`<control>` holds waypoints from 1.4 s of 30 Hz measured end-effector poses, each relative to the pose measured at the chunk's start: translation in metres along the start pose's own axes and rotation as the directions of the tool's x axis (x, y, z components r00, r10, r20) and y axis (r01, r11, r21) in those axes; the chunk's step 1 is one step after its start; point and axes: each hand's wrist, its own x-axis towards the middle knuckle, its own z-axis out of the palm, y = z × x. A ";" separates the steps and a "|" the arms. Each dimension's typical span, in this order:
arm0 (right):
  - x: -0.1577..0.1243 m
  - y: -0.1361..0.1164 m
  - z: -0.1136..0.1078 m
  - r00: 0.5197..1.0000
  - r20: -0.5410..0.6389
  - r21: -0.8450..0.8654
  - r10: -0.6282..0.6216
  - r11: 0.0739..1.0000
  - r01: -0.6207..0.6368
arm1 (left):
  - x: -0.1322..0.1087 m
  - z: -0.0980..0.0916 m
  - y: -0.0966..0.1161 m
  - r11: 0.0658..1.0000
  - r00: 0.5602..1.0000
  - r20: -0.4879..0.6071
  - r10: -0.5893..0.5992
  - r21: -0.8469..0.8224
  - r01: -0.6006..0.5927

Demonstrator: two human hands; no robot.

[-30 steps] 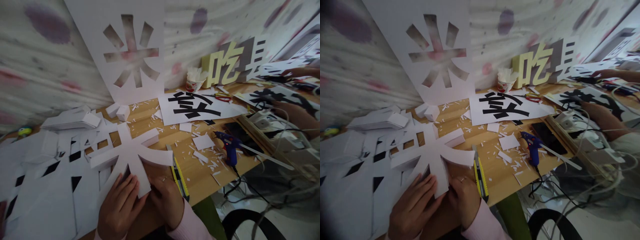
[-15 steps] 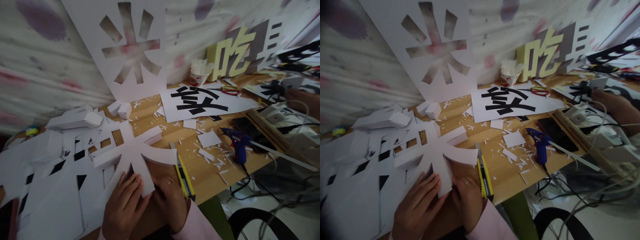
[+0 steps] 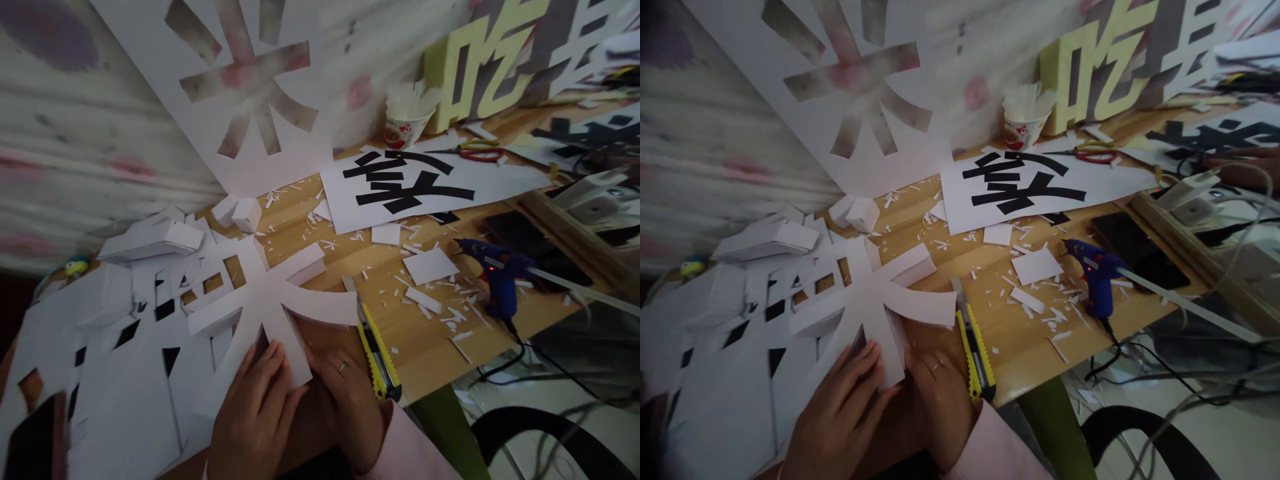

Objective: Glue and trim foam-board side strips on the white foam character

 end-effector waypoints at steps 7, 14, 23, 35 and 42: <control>0.001 0.002 -0.002 1.000 0.010 -0.073 -0.016 0.997 0.017 | 0.005 -0.003 -0.001 0.997 0.985 0.166 -0.050 0.074 0.038; 0.005 0.002 -0.002 0.997 -0.047 -0.088 -0.057 0.995 0.053 | 0.012 -0.004 0.001 0.980 0.964 0.263 -0.039 0.199 -0.014; -0.013 0.017 0.020 0.997 -0.066 -0.036 -0.041 0.999 0.039 | 0.023 -0.009 -0.005 0.969 0.923 0.358 0.143 0.138 -0.204; -0.005 0.018 -0.003 0.984 0.161 -0.047 -0.076 0.995 0.084 | 0.018 -0.005 0.005 0.995 0.940 0.325 -0.102 0.042 0.094; 0.000 0.013 0.004 0.998 -0.001 -0.049 -0.062 0.997 0.061 | 0.025 -0.005 0.009 0.987 0.953 0.256 -0.163 0.057 0.153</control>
